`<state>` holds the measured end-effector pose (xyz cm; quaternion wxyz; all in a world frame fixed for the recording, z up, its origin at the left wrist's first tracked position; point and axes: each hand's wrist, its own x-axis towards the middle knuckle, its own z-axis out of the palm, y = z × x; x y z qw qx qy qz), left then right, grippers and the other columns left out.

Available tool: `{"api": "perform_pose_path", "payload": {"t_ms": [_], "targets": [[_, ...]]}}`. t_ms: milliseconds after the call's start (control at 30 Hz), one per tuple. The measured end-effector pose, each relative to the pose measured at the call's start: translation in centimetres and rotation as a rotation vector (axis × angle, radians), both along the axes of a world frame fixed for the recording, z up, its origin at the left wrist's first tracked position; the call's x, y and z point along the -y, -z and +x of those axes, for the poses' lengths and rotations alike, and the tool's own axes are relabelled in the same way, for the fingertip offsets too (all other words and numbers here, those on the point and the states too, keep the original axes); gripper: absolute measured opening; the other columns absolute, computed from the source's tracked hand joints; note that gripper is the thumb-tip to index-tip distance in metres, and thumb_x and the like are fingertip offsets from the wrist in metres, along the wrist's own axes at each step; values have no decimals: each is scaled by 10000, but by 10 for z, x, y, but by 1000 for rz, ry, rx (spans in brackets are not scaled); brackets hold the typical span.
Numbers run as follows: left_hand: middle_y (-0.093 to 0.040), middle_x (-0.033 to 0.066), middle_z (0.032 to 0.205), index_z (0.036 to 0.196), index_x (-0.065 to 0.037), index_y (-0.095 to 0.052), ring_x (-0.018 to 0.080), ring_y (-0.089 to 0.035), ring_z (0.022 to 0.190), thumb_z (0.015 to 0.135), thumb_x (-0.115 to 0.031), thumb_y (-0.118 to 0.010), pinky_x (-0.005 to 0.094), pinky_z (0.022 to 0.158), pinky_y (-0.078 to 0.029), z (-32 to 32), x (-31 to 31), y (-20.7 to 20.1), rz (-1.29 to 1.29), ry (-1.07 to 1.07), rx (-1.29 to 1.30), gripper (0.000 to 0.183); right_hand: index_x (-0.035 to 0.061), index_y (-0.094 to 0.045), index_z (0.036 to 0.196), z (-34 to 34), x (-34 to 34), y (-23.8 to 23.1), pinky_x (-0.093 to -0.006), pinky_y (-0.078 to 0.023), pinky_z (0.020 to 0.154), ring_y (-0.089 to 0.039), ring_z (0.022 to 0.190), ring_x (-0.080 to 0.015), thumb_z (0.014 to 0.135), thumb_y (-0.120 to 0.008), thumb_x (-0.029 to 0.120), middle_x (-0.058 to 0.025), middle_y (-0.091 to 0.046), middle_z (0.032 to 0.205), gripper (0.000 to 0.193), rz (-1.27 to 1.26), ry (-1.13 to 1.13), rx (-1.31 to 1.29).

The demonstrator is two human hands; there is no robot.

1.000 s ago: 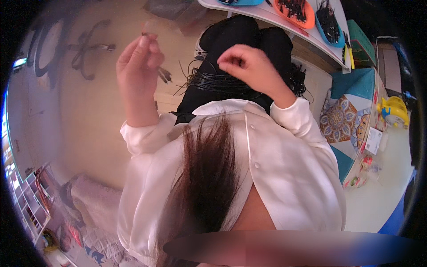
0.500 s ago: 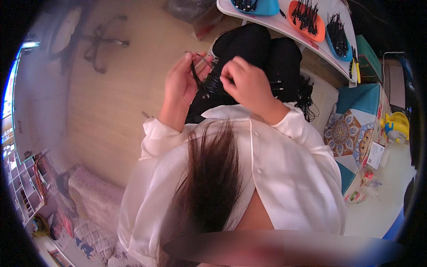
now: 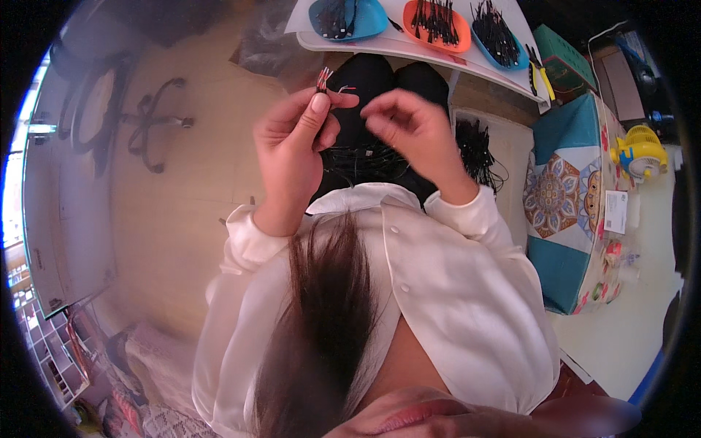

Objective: The person repeatedly picks up black cable-like objects from a tray, twists or adjusts small components on them by hand, and places them into a small device on the table. The process is repeated multiple times with similar items.

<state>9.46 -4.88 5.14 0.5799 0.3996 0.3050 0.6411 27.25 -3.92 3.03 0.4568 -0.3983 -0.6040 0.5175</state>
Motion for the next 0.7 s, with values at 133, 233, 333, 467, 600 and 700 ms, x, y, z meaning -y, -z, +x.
{"api": "perform_pose_path", "payload": {"t_ms": [133, 233, 333, 467, 600, 700], "targets": [[-693, 159, 915, 1015, 37, -662, 78, -445, 554, 947, -93, -569, 190, 485, -324, 3, 6, 0, 52, 53, 7, 174, -5, -664, 995, 4, -6, -27, -189, -456, 677, -556, 739, -38, 894, -681, 163, 6, -652, 839, 197, -79, -38, -205], [-692, 156, 901, 1018, 41, -659, 82, -456, 547, 945, -88, -569, 192, 477, -324, 7, 11, -1, 79, 77, -11, 173, 1, -670, 991, -1, -2, -33, -187, -446, 644, -539, 702, -30, 892, -684, 165, 16, -642, 818, 192, -73, -116, -297], [-691, 161, 885, 1023, 37, -658, 87, -469, 543, 946, -87, -568, 197, 469, -328, 6, 16, -4, -8, 97, 5, 172, 3, -667, 974, -4, -1, -33, -177, -432, 618, -522, 675, -17, 890, -684, 151, 25, -634, 806, 171, 26, 42, -99], [-687, 162, 857, 1019, 42, -655, 92, -471, 536, 947, -87, -566, 201, 469, -335, 4, 20, -7, -114, 151, 102, 172, 8, -662, 941, -2, 1, -34, -163, -417, 608, -513, 671, -5, 878, -685, 105, 33, -628, 811, 118, 209, 24, -159], [-677, 143, 817, 1006, 49, -652, 90, -452, 534, 945, -84, -567, 204, 478, -327, -1, 20, -11, -193, 332, 146, 170, 11, -660, 928, 4, -3, -35, -165, -404, 607, -503, 681, -13, 868, -679, 59, 17, -622, 860, 78, 408, 0, -153], [-670, 126, 797, 996, 48, -654, 84, -438, 537, 944, -84, -567, 205, 485, -318, -2, 21, -13, -253, 410, 207, 166, 7, -658, 933, 3, -3, -34, -174, -398, 611, -500, 690, -25, 868, -669, 37, 2, -617, 889, 73, 494, -12, -118]]}}
